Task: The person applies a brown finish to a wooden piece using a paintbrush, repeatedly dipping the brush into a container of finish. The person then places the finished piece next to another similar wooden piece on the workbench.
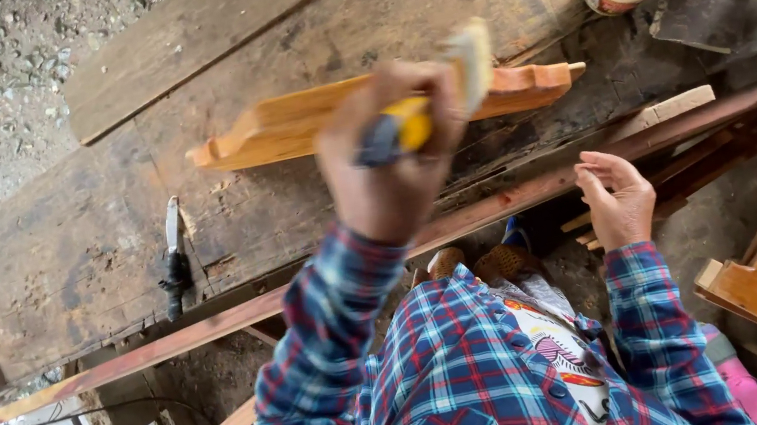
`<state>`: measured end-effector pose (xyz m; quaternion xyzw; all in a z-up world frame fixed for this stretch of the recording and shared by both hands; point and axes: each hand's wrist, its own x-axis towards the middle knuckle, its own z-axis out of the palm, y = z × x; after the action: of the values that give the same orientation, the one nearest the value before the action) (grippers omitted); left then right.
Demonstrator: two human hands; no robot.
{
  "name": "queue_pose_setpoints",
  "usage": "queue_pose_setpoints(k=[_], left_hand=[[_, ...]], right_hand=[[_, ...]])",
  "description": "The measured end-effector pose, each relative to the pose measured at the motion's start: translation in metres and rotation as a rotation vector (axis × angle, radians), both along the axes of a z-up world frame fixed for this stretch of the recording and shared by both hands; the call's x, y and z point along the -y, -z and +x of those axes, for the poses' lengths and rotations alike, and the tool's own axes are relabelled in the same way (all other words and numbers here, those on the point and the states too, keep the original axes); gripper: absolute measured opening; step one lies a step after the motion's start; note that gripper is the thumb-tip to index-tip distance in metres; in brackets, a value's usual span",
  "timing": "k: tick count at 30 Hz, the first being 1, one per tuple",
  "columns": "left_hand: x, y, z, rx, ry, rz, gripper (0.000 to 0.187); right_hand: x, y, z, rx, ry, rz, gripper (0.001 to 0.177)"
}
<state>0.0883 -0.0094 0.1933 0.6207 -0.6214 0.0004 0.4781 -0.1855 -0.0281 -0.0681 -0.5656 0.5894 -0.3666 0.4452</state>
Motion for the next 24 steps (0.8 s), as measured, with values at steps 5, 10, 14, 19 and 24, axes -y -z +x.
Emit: queue_pose_setpoints(k=[5,10,14,19,24], left_hand=[[0.03,0.055,-0.045,0.015,0.106,0.008,0.007],[0.035,0.074,-0.039,0.058,0.136,0.108,0.007],[0.025,0.056,-0.038,0.038,-0.011,0.113,0.009],[0.0,0.017,-0.01,-0.045,-0.196,-0.005,0.014],[-0.02,0.012,0.027,-0.06,-0.332,-0.04,0.011]], right_hand=[[0.006,0.006,-0.008,0.007,-0.005,0.026,0.019],[0.019,0.021,-0.022,0.064,-0.013,0.049,0.025],[0.031,0.025,-0.028,0.093,-0.044,0.063,0.025],[0.047,0.027,-0.035,0.133,-0.079,0.066,0.023],[0.049,0.004,-0.03,0.097,-0.081,0.118,0.024]])
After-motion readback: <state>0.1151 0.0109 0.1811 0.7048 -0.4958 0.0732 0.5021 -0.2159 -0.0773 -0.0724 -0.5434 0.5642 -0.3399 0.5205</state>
